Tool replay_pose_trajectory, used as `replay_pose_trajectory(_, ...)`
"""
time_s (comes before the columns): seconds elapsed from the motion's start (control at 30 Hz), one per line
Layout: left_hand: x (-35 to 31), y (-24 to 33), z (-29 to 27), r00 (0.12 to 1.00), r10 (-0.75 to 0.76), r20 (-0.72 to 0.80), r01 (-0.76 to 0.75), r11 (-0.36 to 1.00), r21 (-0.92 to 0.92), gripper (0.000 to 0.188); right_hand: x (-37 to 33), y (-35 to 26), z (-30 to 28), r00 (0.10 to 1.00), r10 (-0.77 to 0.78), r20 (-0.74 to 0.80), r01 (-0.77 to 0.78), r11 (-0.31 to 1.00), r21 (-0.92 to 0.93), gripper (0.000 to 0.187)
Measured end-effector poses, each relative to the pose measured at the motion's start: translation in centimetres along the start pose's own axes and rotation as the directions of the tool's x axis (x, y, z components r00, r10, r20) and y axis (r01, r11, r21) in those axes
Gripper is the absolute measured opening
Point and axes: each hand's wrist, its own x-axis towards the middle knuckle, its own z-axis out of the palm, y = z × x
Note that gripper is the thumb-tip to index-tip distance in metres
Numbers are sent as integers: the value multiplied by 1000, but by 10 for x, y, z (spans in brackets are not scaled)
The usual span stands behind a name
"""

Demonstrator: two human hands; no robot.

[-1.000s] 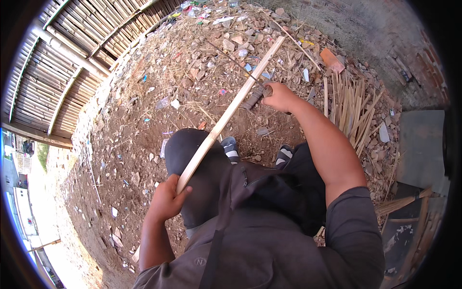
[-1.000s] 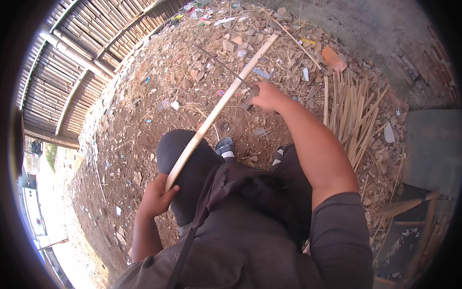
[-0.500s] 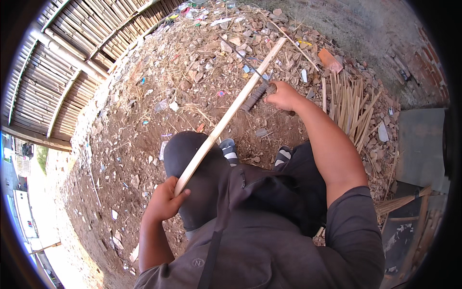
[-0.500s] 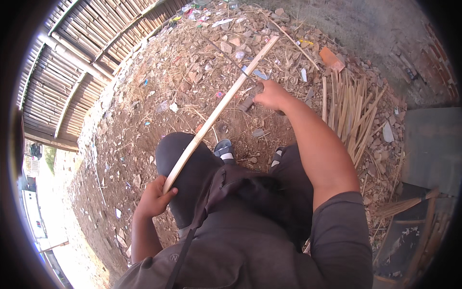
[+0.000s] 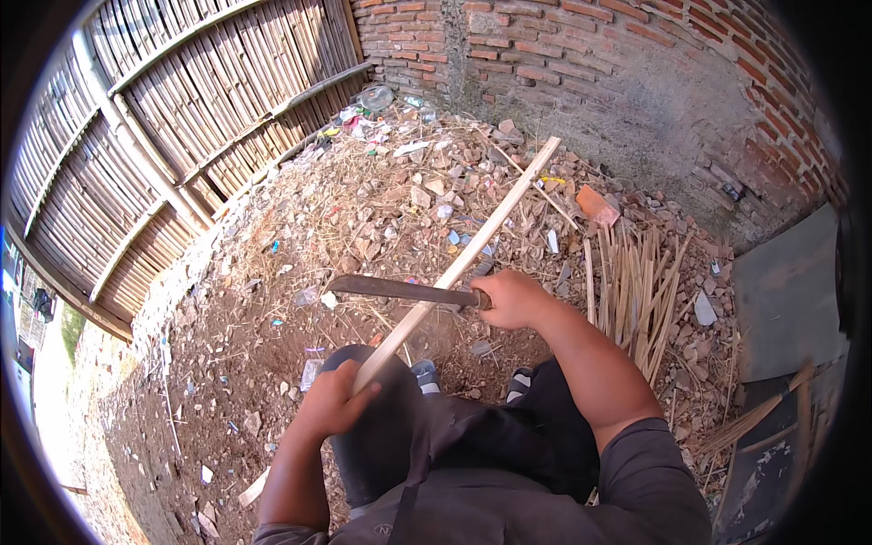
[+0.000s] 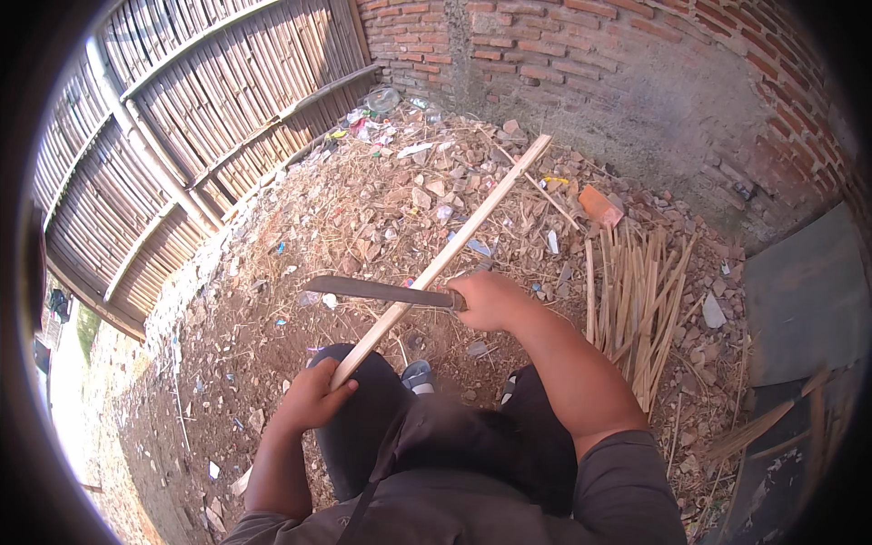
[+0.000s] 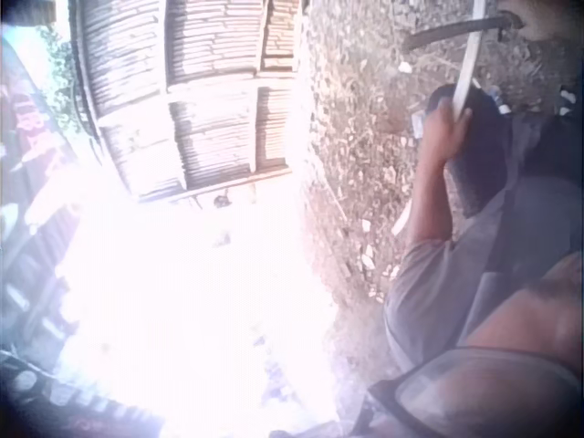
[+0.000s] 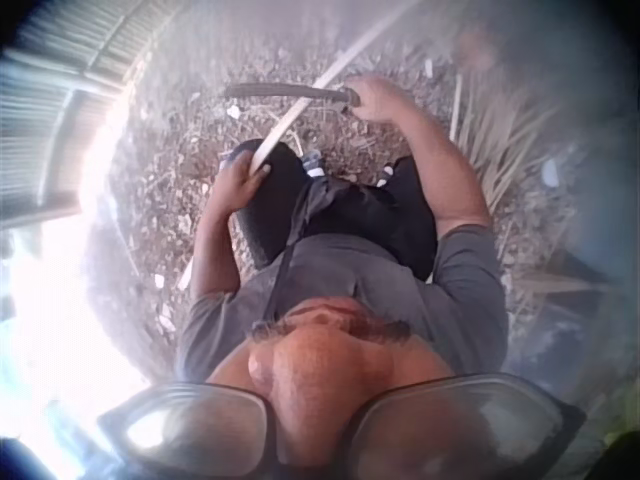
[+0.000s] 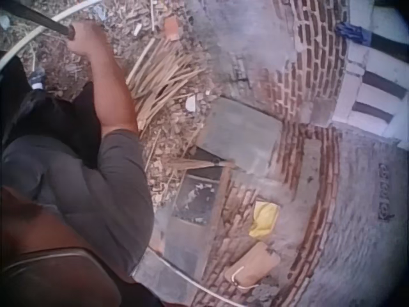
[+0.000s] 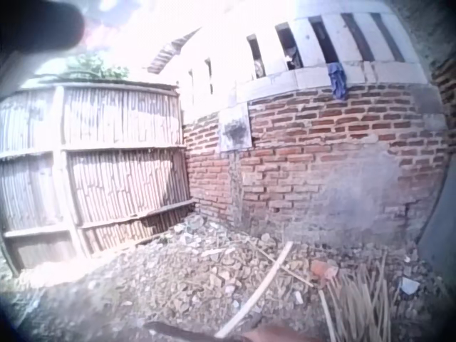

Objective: The person thins bamboo slats by pulling a long thin slat across the blade of a knife held in their hand, removing small shavings.

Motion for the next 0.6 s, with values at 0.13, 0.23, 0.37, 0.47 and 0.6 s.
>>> replay_pose_trajectory(0.13, 14, 4, 13, 995, 65, -77, -63, 998, 24, 38, -4, 20, -10, 999, 11, -32, -10, 999, 39, 27)
replay_pose_trajectory(0.23, 12, -4, 23, 992, 1, -130, -4, 1000, -27, 35, -5, 38, -2, 981, 163, -105, -131, 955, 267, 30)
replay_pose_trajectory(0.37, 4, 0, 27, 981, -51, -185, 55, 998, 12, 34, -6, -9, -4, 999, -9, -39, 13, 994, 110, 23)
replay_pose_trajectory(0.47, -1, -5, 28, 981, -11, -193, 25, 997, 70, 33, -1, -16, 1, 985, -148, 85, 157, 983, -100, 22)
replay_pose_trajectory(0.6, 9, -5, 24, 985, 8, -173, -16, 999, -47, 33, 9, 52, 9, 998, 36, -42, -25, 974, 227, 26)
